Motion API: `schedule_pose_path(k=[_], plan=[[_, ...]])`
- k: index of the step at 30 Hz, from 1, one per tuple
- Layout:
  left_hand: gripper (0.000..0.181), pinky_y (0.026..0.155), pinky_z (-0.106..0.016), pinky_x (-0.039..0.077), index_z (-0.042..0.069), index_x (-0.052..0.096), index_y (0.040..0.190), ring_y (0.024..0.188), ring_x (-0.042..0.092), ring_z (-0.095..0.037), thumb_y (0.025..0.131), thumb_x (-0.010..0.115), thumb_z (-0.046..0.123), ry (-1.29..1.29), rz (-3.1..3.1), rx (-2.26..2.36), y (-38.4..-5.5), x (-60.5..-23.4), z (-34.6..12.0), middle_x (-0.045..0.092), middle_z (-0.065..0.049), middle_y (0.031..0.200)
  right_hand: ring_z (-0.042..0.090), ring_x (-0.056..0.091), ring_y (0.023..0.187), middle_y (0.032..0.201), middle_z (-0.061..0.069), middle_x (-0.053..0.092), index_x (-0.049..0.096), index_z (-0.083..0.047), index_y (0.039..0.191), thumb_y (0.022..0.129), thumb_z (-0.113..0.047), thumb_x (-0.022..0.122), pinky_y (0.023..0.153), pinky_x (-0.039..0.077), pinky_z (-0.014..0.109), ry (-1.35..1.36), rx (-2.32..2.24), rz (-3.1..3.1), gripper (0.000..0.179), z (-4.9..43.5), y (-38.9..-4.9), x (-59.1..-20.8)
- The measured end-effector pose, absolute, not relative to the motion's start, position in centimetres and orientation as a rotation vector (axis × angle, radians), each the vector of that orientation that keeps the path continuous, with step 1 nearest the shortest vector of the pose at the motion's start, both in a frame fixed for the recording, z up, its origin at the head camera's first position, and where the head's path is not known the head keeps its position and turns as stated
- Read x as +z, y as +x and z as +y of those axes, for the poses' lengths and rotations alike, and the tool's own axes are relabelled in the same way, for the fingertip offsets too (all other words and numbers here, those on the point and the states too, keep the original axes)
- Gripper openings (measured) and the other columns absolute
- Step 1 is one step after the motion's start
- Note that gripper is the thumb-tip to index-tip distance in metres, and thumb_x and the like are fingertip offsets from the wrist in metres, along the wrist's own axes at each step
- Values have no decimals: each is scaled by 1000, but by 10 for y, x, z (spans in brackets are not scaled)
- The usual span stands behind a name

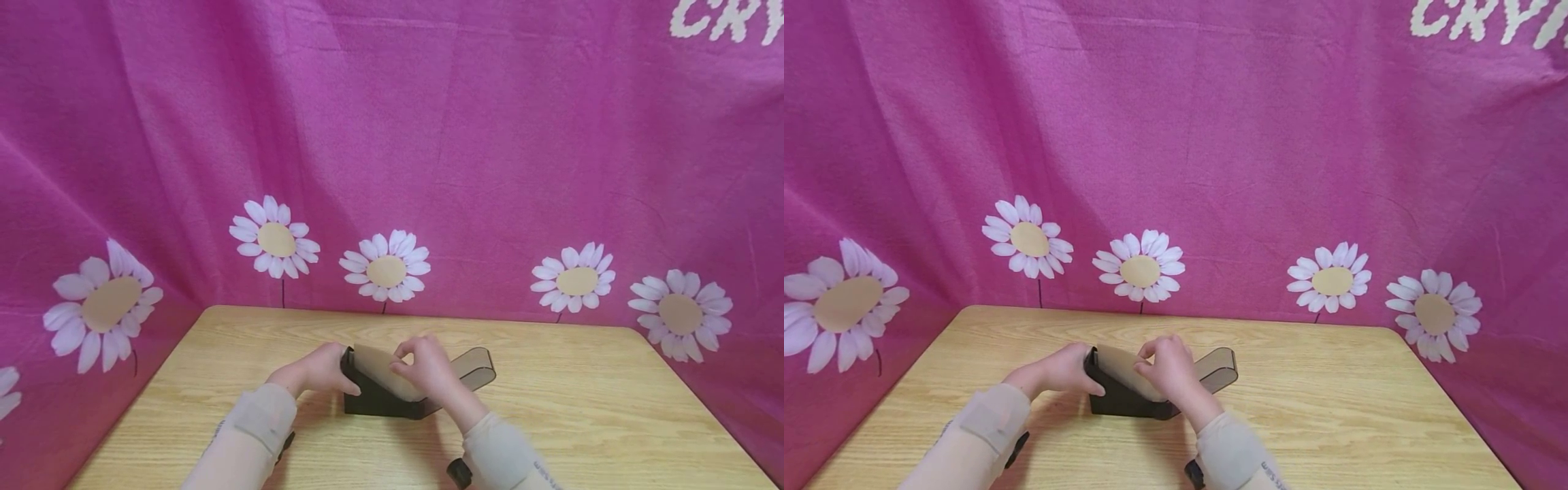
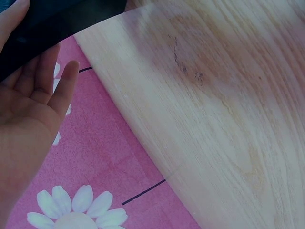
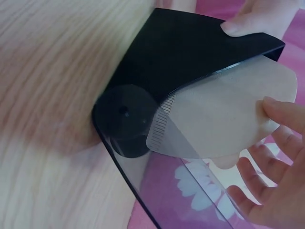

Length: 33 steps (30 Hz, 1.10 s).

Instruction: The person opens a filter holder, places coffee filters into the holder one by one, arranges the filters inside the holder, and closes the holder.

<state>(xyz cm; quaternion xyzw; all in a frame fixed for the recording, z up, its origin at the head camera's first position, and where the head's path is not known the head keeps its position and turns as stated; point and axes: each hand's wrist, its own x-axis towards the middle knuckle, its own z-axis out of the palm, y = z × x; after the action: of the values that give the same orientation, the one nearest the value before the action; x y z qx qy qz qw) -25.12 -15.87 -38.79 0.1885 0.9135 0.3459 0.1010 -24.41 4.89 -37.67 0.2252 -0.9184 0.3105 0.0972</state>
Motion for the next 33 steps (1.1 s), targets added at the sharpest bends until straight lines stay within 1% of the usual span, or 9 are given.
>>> schedule_pose_path(k=[6,13,17,20,24,26,28,30,33], plan=[[30,67,-27,43,3,60,84,68,47,-12,65,82,10,576,2715,1015,-250,-387,-159,55,2,73,25,55,86,83,4,69,70,-10,70,73,-13,75,79,43,40,666,864,-2729,7,45,-241,-382],[27,65,-26,44,5,61,81,65,47,-10,65,81,10,575,2712,1015,-250,-388,-159,55,3,70,27,55,85,80,6,67,66,-11,64,71,-13,74,77,42,44,671,789,-2750,11,42,-239,-390],[26,65,-26,43,5,61,81,65,46,-10,65,81,9,577,2705,1023,-250,-388,-159,54,4,69,26,54,84,80,6,67,65,-12,64,70,-15,73,74,41,42,664,759,-2765,11,40,-238,-393],[25,65,-25,43,5,61,81,65,46,-9,66,80,9,580,2693,1033,-251,-389,-160,55,4,70,26,54,84,82,7,67,66,-11,67,71,-16,74,73,41,40,667,724,-2779,11,39,-238,-395],[25,65,-25,44,6,62,81,65,47,-9,66,80,9,584,2686,1035,-250,-390,-162,57,4,71,26,54,86,85,7,67,69,-11,72,72,-19,75,75,42,41,676,733,-2812,10,39,-237,-394],[25,66,-25,45,6,62,82,66,48,-9,66,80,9,582,2686,1032,-250,-390,-163,58,4,72,27,55,89,89,7,68,70,-11,78,73,-20,74,78,44,43,671,752,-2839,11,42,-236,-390],[24,66,-26,45,5,62,81,66,48,-9,66,80,9,578,2686,1034,-250,-389,-163,58,3,72,27,56,94,94,7,68,70,-10,88,74,-23,74,82,44,45,656,751,-2876,19,49,-234,-381],[25,67,-26,45,6,62,82,67,49,-10,66,81,9,576,2681,1036,-250,-389,-163,59,3,73,28,56,99,101,8,68,68,-9,98,75,-28,74,86,44,47,638,677,-2909,30,60,-232,-370],[25,68,-27,45,5,62,82,68,49,-11,67,81,9,590,2674,1033,-251,-389,-162,60,2,74,32,54,106,109,9,65,63,-8,109,71,-33,77,91,40,52,635,484,-2933,48,84,-229,-354]])
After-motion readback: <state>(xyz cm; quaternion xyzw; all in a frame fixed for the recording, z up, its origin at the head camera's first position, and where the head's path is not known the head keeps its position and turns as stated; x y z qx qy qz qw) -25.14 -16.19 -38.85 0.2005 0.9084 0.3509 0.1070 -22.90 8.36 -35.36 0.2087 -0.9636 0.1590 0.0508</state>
